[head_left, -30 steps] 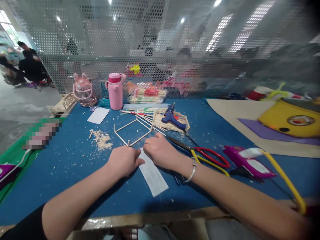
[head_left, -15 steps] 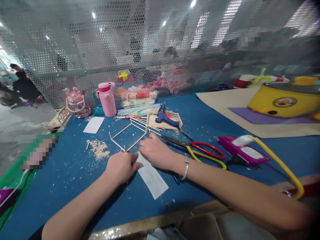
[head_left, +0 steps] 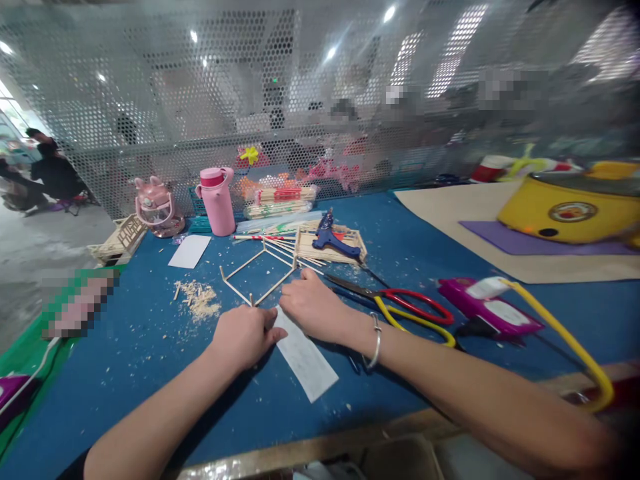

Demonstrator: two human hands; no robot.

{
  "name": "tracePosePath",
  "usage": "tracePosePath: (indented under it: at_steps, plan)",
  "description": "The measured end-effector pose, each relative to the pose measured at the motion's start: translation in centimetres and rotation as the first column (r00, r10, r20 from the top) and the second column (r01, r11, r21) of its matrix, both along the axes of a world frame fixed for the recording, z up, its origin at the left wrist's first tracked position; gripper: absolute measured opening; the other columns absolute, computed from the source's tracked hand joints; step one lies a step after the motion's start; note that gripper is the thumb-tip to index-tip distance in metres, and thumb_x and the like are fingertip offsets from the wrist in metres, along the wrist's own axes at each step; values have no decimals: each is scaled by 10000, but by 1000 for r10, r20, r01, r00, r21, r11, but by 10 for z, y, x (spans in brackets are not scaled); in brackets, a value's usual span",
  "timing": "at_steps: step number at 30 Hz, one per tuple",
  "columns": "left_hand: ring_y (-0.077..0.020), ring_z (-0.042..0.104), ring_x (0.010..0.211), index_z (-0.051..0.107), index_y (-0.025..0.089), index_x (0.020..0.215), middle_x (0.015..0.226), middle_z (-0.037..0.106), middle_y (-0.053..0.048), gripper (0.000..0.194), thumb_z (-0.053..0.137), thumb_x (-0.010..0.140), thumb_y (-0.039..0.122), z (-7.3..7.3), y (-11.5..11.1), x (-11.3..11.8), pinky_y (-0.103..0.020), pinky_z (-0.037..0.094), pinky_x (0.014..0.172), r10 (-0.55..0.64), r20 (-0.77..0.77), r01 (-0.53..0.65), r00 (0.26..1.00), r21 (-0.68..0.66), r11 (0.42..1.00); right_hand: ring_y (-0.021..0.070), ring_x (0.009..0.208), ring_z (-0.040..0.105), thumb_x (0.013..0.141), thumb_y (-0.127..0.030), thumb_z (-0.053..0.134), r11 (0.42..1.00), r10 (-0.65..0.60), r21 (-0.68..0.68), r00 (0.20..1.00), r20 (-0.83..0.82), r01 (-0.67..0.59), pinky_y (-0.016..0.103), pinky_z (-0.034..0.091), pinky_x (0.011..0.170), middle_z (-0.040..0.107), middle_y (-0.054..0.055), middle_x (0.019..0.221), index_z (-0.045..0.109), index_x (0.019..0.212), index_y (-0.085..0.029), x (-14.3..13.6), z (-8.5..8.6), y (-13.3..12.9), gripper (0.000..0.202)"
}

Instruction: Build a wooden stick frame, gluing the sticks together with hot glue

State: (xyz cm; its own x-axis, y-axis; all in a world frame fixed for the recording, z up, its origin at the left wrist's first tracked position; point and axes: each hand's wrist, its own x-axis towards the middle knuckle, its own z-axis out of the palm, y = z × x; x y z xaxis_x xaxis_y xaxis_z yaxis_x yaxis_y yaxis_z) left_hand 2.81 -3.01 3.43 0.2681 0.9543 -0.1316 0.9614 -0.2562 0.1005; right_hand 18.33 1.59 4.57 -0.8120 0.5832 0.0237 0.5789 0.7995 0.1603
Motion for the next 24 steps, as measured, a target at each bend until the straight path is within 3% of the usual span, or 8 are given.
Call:
tracePosePath:
  at_steps: [6, 11, 24]
  plan:
    - [-259, 653, 791, 634, 297, 961, 806, 693, -67, 330, 419, 816, 502, -1, 1, 0, -325, 483, 635, -11, 13, 10, 1000, 16, 1000, 180, 697, 527, 785, -108, 450, 1000, -3, -4, 1000, 12, 4, 366, 212, 740, 621, 78, 744, 617, 708, -130, 0, 0, 0, 186]
    - [-260, 654, 803, 606, 324, 1060, 835, 697, -72, 351, 425, 816, 497, -1, 1, 0, -331, 486, 643, -2, 17, 1, 1000, 18, 1000, 168, 678, 518, 833, -114, 404, 1000, 7, -3, 1000, 6, -7, 361, 213, 743, 623, 72, 728, 621, 718, -128, 0, 0, 1, 246]
    - [-266, 655, 784, 629, 316, 995, 811, 697, -63, 329, 435, 803, 501, -3, 1, -1, -328, 482, 616, -11, 25, 11, 1000, 34, 999, 178, 689, 525, 844, -135, 405, 999, -31, 8, 999, -33, 31, 362, 223, 733, 619, 75, 747, 619, 755, -133, 1, -3, -2, 232]
